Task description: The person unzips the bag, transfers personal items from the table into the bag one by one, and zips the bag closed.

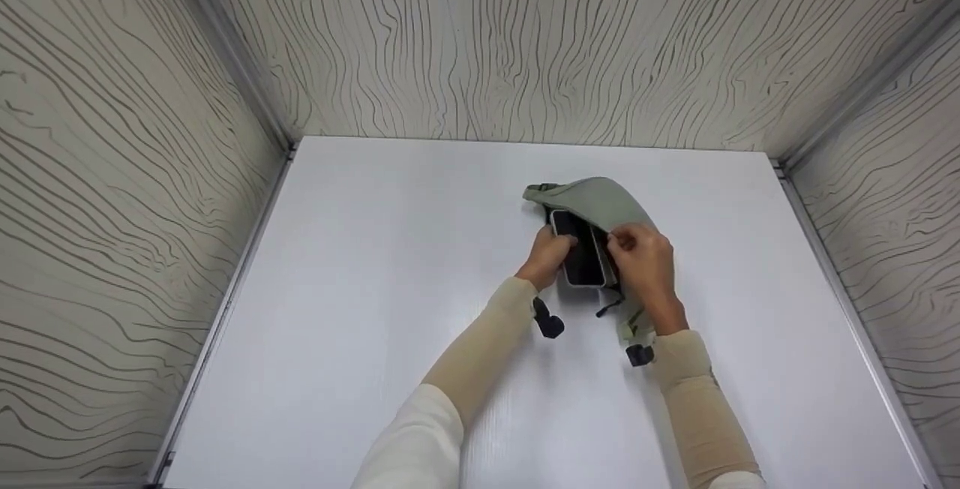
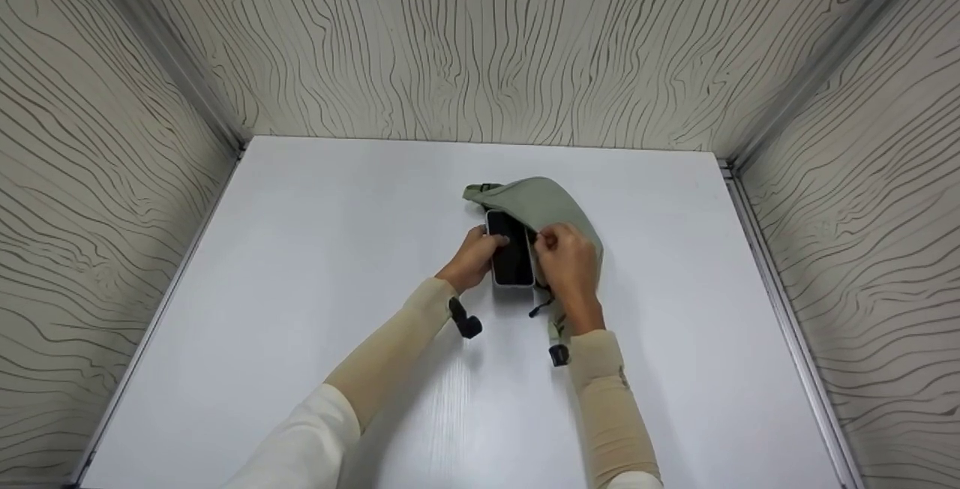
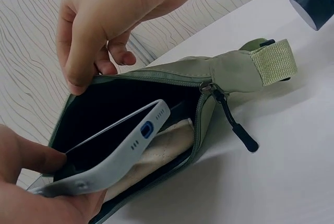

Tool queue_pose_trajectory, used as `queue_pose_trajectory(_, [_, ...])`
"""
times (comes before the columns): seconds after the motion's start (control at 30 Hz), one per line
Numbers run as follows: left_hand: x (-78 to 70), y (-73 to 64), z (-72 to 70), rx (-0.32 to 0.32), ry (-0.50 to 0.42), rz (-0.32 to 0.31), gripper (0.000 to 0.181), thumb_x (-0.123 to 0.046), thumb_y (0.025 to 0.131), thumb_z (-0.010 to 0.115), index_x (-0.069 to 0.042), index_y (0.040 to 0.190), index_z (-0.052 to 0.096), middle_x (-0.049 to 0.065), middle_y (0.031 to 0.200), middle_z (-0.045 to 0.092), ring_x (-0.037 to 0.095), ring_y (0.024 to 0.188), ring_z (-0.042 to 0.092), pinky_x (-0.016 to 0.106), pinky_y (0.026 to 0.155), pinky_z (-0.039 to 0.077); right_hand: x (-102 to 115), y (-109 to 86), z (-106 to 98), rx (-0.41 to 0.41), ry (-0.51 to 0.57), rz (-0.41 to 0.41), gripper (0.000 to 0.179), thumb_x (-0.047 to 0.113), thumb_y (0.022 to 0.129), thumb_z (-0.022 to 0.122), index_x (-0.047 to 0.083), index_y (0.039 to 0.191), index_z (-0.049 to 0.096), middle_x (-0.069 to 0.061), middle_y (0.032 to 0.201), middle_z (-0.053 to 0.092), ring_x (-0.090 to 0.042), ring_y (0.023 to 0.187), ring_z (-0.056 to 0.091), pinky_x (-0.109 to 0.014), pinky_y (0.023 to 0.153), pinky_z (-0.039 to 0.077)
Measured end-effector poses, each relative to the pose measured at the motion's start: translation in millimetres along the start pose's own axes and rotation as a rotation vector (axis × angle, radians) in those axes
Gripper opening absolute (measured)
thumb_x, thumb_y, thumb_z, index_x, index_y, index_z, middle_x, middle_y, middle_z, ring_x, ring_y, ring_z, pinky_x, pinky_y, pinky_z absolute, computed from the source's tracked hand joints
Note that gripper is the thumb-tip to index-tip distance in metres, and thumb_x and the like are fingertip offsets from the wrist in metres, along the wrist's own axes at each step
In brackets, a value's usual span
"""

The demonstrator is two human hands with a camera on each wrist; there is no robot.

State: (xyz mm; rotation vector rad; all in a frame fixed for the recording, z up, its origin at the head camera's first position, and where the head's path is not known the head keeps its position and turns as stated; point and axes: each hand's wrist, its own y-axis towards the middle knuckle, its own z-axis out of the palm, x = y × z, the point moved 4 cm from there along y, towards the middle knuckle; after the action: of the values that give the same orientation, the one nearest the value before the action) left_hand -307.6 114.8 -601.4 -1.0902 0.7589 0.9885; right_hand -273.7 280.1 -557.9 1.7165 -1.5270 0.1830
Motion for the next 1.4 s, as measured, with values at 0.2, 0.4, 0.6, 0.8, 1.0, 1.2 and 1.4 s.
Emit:
queue_pose_trajectory(0.2, [1.0, 0.2, 4.4, 0.014, -0.030, -0.004, 0.046, 0.002, 0.096, 0.054, 0.009, 0.141, 0.048, 0.027, 0.136, 0.061, 0.043, 0.128, 0.063, 0.056, 0.113, 0.050, 0.0, -0.6, 0.0, -0.008, -0.012, 0.005, 0.005, 0.003, 0.091, 0.079, -0.002, 0.093, 0.079, -0.015, 0.084, 0.074, -0.028, 0.075, 0.069, -0.029, 0.067, 0.050])
queue_pose_trajectory(0.4, [3.6, 0.2, 8.5, -0.010, -0.026, -0.009, 0.047, 0.000, 0.098, 0.055, 0.008, 0.143, 0.047, 0.026, 0.137, 0.060, 0.041, 0.129, 0.062, 0.055, 0.113, 0.050, 0.8, -1.3, 0.0, -0.007, -0.011, 0.014, 0.005, 0.002, 0.091, 0.078, -0.002, 0.094, 0.079, -0.016, 0.085, 0.074, -0.029, 0.075, 0.069, -0.029, 0.067, 0.050])
queue_pose_trajectory(0.6, [5.6, -0.5, 14.0, -0.020, -0.062, 0.000, 0.050, 0.002, 0.097, 0.056, 0.009, 0.145, 0.045, 0.025, 0.137, 0.061, 0.041, 0.130, 0.062, 0.053, 0.114, 0.050, 0.9, -1.9, -0.7, 0.002, -0.011, 0.027, 0.006, 0.004, 0.091, 0.079, -0.002, 0.094, 0.079, -0.016, 0.085, 0.074, -0.028, 0.075, 0.068, -0.031, 0.068, 0.050])
queue_pose_trajectory(0.8, [8.6, -0.3, 17.2, -0.012, -0.080, -0.005, 0.046, 0.001, 0.099, 0.057, 0.008, 0.143, 0.047, 0.023, 0.136, 0.062, 0.037, 0.130, 0.062, 0.048, 0.115, 0.050, 0.8, -2.2, -0.7, 0.006, -0.004, 0.027, 0.006, 0.004, 0.092, 0.078, -0.001, 0.094, 0.079, -0.015, 0.085, 0.075, -0.026, 0.075, 0.068, -0.028, 0.067, 0.049])
queue_pose_trajectory(1.0, [12.2, 0.6, 16.9, 0.028, -0.108, -0.035, 0.052, 0.002, 0.096, 0.056, 0.007, 0.147, 0.045, 0.021, 0.139, 0.061, 0.033, 0.132, 0.061, 0.045, 0.117, 0.048, 0.5, -3.1, 0.2, 0.006, 0.000, 0.017, 0.006, 0.004, 0.092, 0.078, -0.001, 0.094, 0.079, -0.016, 0.086, 0.075, -0.027, 0.075, 0.069, -0.029, 0.068, 0.050])
queue_pose_trajectory(1.2, [16.7, 3.2, 18.9, 0.069, -0.127, -0.082, 0.066, 0.003, 0.094, 0.054, 0.005, 0.157, 0.036, 0.019, 0.151, 0.054, 0.030, 0.139, 0.055, 0.043, 0.121, 0.043, 0.3, -3.2, 0.5, 0.015, -0.007, 0.023, 0.006, 0.006, 0.093, 0.078, 0.000, 0.094, 0.080, -0.014, 0.086, 0.076, -0.025, 0.076, 0.070, -0.030, 0.068, 0.051])
queue_pose_trajectory(1.4, [15.3, 2.8, 21.0, 0.081, -0.156, -0.091, 0.064, 0.009, 0.087, 0.051, 0.005, 0.150, 0.044, 0.011, 0.133, 0.059, 0.021, 0.113, 0.054, 0.034, 0.101, 0.045, 1.0, -2.8, 0.0, 0.004, 0.005, 0.014, 0.006, 0.006, 0.092, 0.078, 0.000, 0.094, 0.079, -0.014, 0.085, 0.076, -0.024, 0.075, 0.069, -0.026, 0.067, 0.049])
